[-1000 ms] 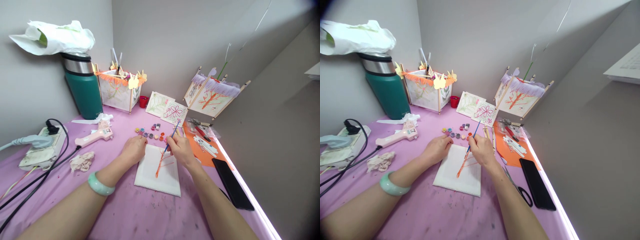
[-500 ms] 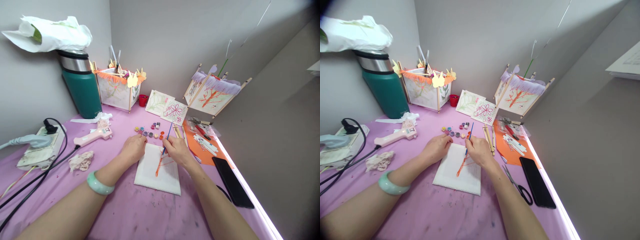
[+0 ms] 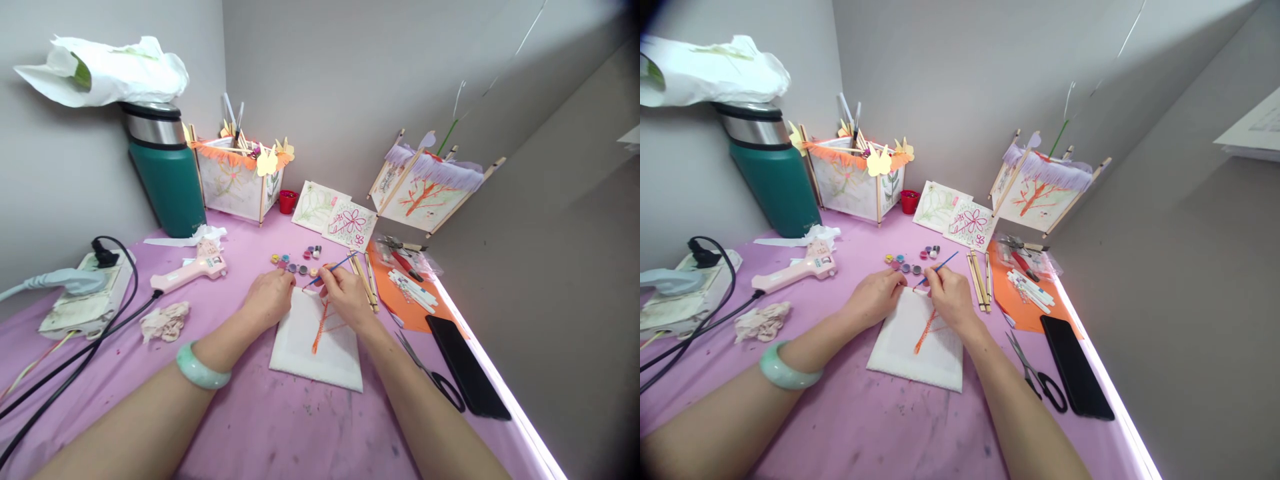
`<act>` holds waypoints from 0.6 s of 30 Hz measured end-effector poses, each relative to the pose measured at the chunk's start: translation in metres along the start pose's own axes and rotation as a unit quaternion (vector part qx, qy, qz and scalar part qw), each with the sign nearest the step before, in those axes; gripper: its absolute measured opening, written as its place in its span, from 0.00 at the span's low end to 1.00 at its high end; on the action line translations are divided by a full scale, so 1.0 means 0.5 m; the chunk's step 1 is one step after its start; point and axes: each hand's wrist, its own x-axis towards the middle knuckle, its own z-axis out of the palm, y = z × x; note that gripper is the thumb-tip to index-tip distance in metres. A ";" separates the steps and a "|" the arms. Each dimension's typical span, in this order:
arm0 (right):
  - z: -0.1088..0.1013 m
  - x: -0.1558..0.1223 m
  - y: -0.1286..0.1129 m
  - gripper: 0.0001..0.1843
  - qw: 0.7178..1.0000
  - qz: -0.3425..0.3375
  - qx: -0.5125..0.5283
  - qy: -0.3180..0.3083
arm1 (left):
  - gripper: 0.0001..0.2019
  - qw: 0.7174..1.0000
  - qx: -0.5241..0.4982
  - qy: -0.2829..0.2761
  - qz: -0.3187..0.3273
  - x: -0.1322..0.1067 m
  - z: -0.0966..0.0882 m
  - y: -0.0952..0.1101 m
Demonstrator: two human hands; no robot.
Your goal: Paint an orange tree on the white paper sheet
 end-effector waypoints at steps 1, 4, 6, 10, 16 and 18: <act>-0.004 0.002 0.000 0.15 1.000 -0.002 0.026 0.007 | 0.12 1.000 -0.002 -0.001 -0.002 0.000 0.000 0.000; -0.026 0.008 0.001 0.17 0.999 0.010 0.039 0.016 | 0.12 1.000 -0.002 -0.005 -0.006 0.001 0.000 0.000; -0.043 0.009 -0.001 0.17 0.999 0.028 0.014 -0.019 | 0.12 1.000 0.001 -0.004 -0.005 0.002 0.001 -0.001; -0.054 0.006 -0.004 0.18 0.994 0.033 -0.046 -0.092 | 0.12 1.000 0.005 -0.003 0.000 0.002 0.001 0.000; -0.036 0.003 -0.003 0.21 0.988 0.002 -0.111 -0.103 | 0.12 1.000 0.009 -0.005 -0.002 0.002 -0.001 0.001; -0.034 0.004 -0.004 0.22 0.987 -0.005 -0.125 -0.102 | 0.12 1.000 0.008 -0.006 -0.005 0.002 -0.001 0.001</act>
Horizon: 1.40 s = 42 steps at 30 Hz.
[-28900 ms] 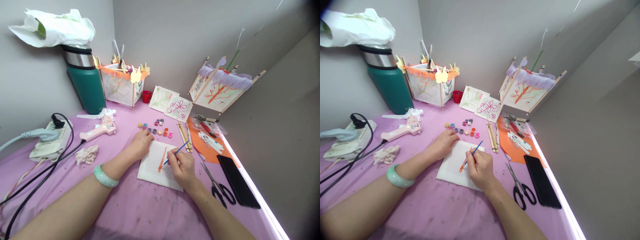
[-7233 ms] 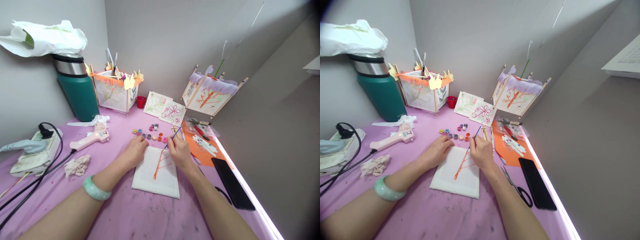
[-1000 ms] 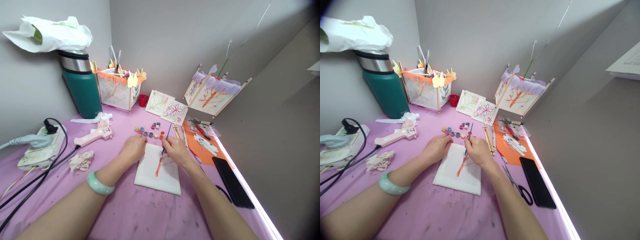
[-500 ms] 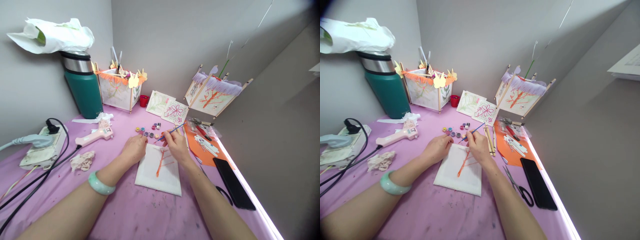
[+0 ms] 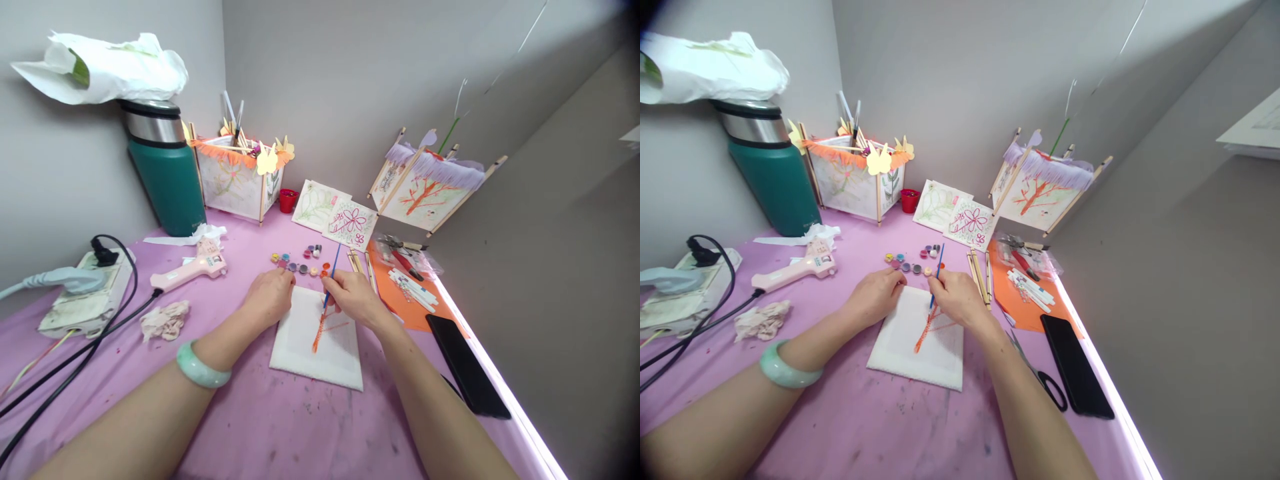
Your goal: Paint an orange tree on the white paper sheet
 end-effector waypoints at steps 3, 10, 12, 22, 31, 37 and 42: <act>0.003 0.000 -0.004 0.22 1.000 -0.001 0.005 0.004 | 0.12 1.000 -0.003 0.001 0.001 0.000 0.001 -0.001; 0.022 0.001 -0.004 0.17 0.995 -0.013 0.085 0.054 | 0.13 1.000 -0.003 0.001 0.005 -0.001 0.000 0.001; 0.021 0.003 -0.001 0.16 0.990 -0.025 0.113 0.083 | 0.12 1.000 -0.001 0.003 0.005 -0.001 0.000 0.000; 0.010 0.026 0.071 0.17 0.973 0.048 0.042 0.221 | 0.12 1.000 -0.003 -0.005 0.002 0.000 0.002 -0.003; 0.048 0.047 0.116 0.17 0.984 0.068 0.075 0.149 | 0.12 1.000 -0.001 -0.007 0.000 -0.001 0.001 -0.001; 0.031 0.040 0.104 0.15 0.982 0.055 0.110 0.142 | 0.12 1.000 -0.003 -0.009 -0.001 0.000 0.000 -0.001; -0.020 0.020 0.052 0.16 0.975 0.055 0.168 0.133 | 0.12 1.000 -0.005 -0.008 0.001 0.001 0.003 -0.003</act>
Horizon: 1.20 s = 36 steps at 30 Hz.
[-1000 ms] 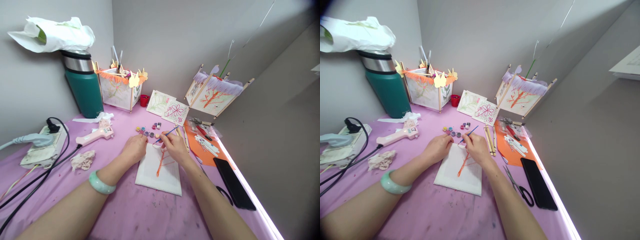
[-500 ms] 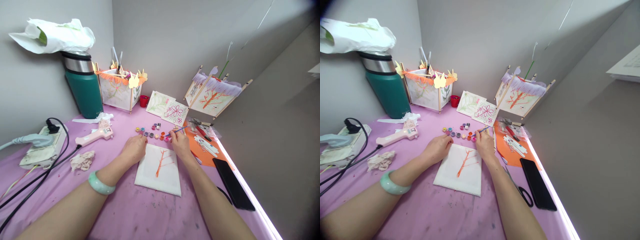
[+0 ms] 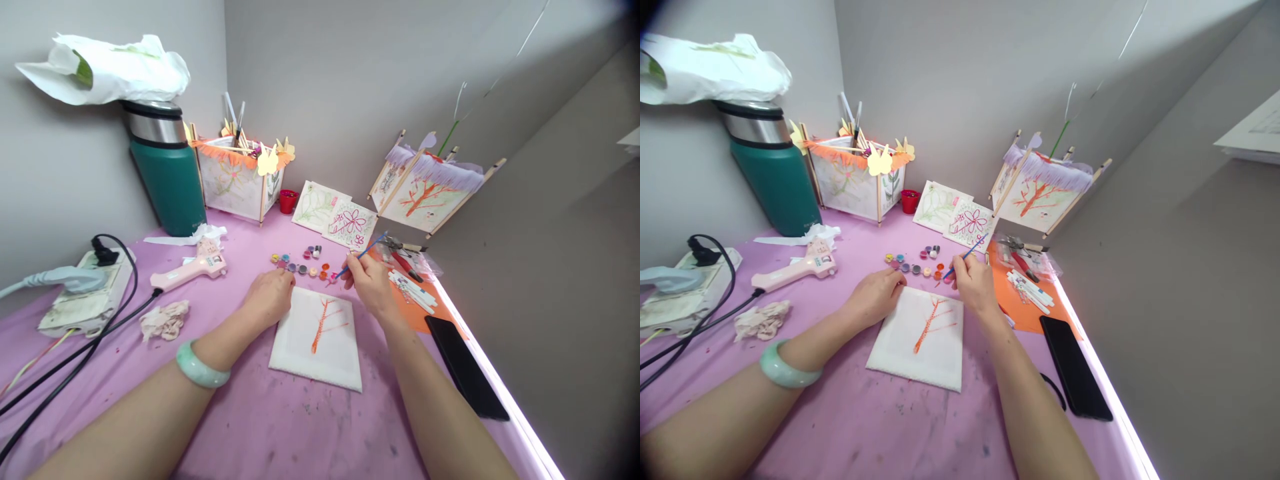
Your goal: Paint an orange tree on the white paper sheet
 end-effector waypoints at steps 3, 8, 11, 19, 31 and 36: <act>-0.011 -0.011 -0.032 0.14 0.988 0.034 0.007 -0.150 | 0.12 1.000 -0.001 0.007 0.003 0.000 0.002 0.000; -0.007 -0.024 -0.046 0.15 0.971 0.010 -0.038 -0.237 | 0.11 1.000 0.009 0.008 0.005 0.000 0.002 0.001; -0.004 -0.024 -0.041 0.16 0.972 -0.005 -0.057 -0.230 | 0.12 1.000 0.006 0.007 0.006 -0.001 0.001 0.001; 0.009 -0.019 -0.023 0.17 0.971 -0.028 -0.114 -0.208 | 0.12 1.000 0.010 0.008 0.006 0.000 0.001 0.001; 0.030 -0.025 -0.034 0.22 0.976 -0.053 -0.125 -0.171 | 0.12 1.000 0.009 0.010 0.006 -0.002 -0.001 0.002; 0.037 -0.026 -0.033 0.19 0.982 -0.051 -0.116 -0.137 | 0.12 1.000 0.007 0.006 0.004 -0.002 -0.005 0.006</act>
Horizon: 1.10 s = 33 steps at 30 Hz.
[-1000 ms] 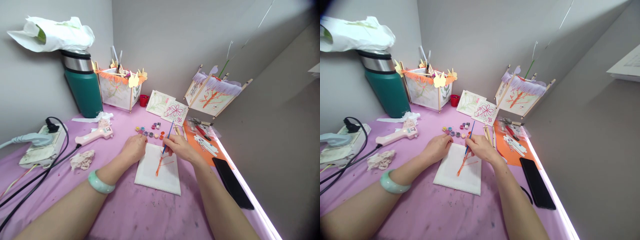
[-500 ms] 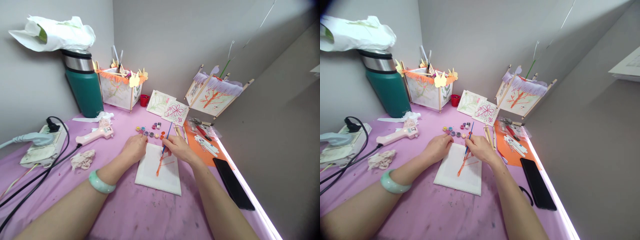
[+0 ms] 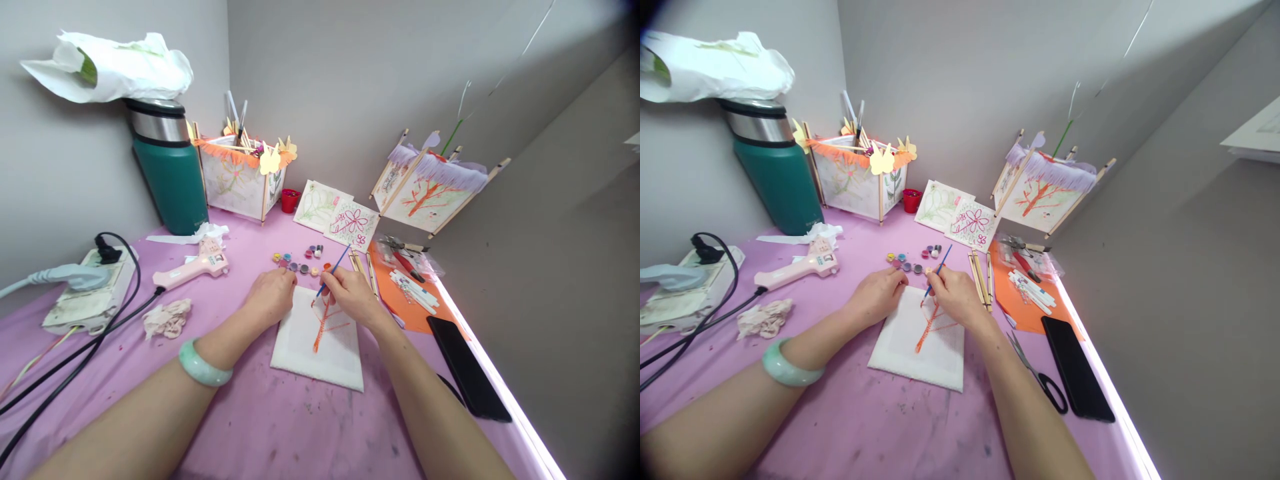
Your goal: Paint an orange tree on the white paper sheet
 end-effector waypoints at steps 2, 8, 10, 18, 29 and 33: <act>0.001 0.001 -0.001 0.18 1.000 -0.003 0.009 0.014 | 0.12 1.000 0.000 -0.001 -0.002 0.000 -0.001 0.000; -0.001 -0.001 -0.005 0.17 0.999 -0.016 0.019 0.043 | 0.12 1.000 0.002 -0.001 0.002 -0.001 -0.001 -0.001; 0.000 -0.003 -0.004 0.17 0.999 -0.032 0.000 0.034 | 0.12 1.000 0.001 -0.001 0.003 -0.002 -0.001 -0.001; -0.003 -0.003 -0.008 0.20 0.998 -0.038 -0.047 -0.006 | 0.11 1.000 0.005 0.003 0.002 0.000 0.003 -0.003; -0.020 -0.005 -0.007 0.19 0.997 -0.028 -0.058 -0.051 | 0.12 1.000 0.001 -0.002 0.001 0.002 0.007 -0.005; -0.037 -0.001 0.004 0.17 0.999 0.005 0.021 0.033 | 0.12 1.000 -0.004 -0.001 -0.001 0.002 0.006 -0.005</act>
